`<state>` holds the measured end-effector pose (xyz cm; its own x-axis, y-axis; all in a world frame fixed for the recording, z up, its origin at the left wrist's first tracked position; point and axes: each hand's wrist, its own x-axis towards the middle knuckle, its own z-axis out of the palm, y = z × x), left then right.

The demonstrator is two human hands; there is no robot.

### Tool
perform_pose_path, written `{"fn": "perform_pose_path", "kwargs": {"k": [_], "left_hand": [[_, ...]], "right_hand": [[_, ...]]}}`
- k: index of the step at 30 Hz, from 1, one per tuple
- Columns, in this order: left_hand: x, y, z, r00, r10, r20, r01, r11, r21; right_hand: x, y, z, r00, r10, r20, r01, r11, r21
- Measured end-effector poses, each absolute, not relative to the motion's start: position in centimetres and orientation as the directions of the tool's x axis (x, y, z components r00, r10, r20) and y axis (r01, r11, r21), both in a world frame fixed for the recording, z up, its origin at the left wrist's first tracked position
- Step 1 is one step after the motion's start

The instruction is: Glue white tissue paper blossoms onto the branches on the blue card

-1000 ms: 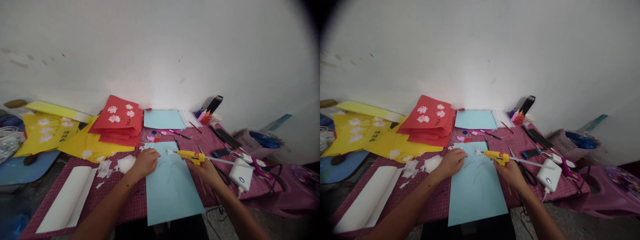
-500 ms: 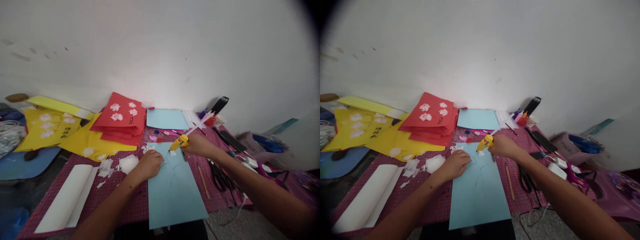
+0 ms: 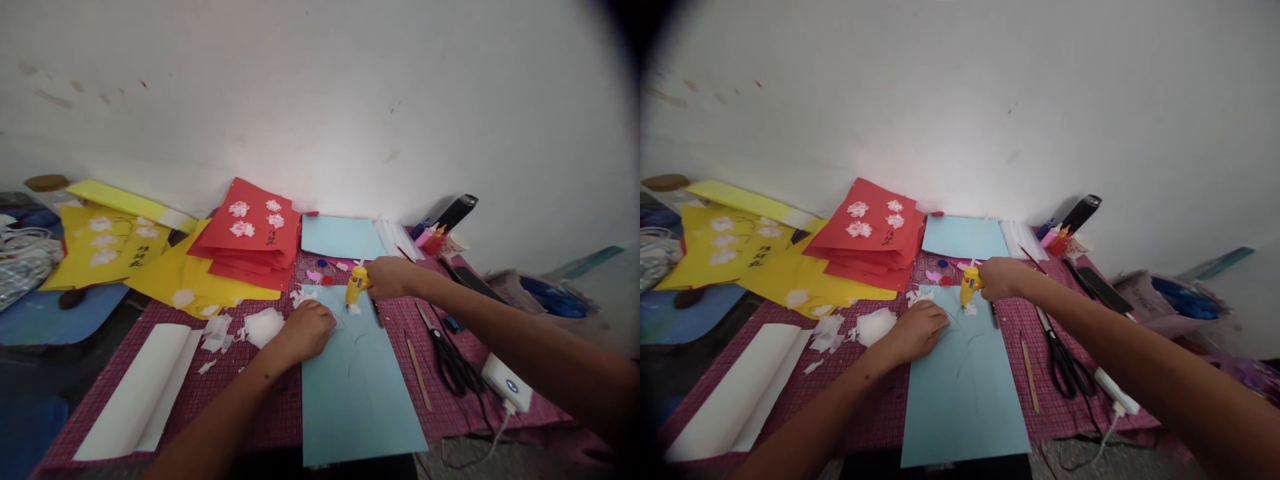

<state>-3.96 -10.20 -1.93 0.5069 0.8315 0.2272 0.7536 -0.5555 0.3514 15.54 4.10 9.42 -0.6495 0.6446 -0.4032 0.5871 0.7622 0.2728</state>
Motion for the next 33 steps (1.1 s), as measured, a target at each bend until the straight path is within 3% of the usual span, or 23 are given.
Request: {"fn": "perform_pose_path", "kwargs": {"k": [33], "left_hand": [[-3.93, -10.17, -2.09, 0.503, 0.834, 0.228, 0.749, -0.552, 0.366]], "right_hand": [[15.74, 4.27, 8.53, -0.660, 0.624, -0.418, 0.575, 0.778, 0.253]]}}
